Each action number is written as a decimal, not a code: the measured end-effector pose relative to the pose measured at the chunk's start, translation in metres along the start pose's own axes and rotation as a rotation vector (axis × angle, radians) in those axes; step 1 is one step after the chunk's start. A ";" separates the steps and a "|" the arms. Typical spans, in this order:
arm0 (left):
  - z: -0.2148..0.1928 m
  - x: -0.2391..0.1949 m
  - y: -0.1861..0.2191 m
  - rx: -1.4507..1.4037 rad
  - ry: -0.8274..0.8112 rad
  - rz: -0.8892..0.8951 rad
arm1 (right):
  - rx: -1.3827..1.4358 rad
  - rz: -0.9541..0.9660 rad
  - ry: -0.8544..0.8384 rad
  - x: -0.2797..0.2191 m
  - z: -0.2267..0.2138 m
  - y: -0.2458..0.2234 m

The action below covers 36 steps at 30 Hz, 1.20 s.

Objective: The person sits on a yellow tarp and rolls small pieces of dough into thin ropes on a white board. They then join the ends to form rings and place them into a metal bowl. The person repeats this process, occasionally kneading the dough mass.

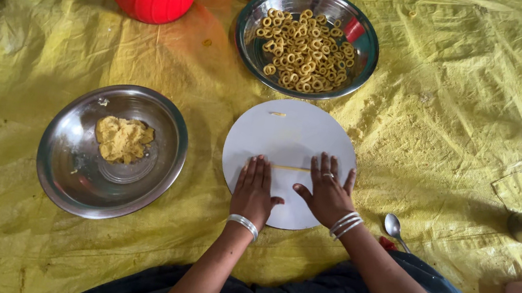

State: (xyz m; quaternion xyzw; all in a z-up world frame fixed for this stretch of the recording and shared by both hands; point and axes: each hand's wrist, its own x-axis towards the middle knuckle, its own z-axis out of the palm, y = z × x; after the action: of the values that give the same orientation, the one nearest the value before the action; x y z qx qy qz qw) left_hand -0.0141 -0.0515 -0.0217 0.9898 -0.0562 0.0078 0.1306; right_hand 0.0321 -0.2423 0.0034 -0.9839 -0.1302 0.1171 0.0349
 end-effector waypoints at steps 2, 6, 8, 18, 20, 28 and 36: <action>-0.002 0.000 0.007 0.022 -0.102 -0.039 | 0.029 0.049 -0.030 -0.001 -0.003 0.009; -0.007 0.000 0.013 -0.023 -0.162 -0.073 | 0.064 0.073 -0.052 0.000 -0.006 0.015; -0.009 0.007 0.004 -0.050 -0.123 -0.031 | 0.072 0.075 -0.048 0.000 -0.005 0.016; -0.009 0.004 -0.006 -0.092 -0.062 0.104 | 0.133 0.162 -0.020 0.006 -0.011 0.025; -0.010 0.006 -0.008 -0.046 -0.100 0.031 | 0.134 0.168 -0.025 0.008 -0.012 0.025; -0.001 0.001 0.001 -0.012 0.063 -0.087 | 0.122 0.184 -0.051 0.006 -0.012 0.022; 0.002 -0.007 0.017 0.020 -0.123 -0.221 | 0.116 0.187 -0.067 0.000 -0.012 0.022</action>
State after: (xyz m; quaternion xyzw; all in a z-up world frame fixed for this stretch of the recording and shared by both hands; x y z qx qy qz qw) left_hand -0.0228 -0.0677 -0.0194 0.9898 0.0456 -0.0669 0.1171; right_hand 0.0401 -0.2635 0.0129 -0.9836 -0.0319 0.1600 0.0764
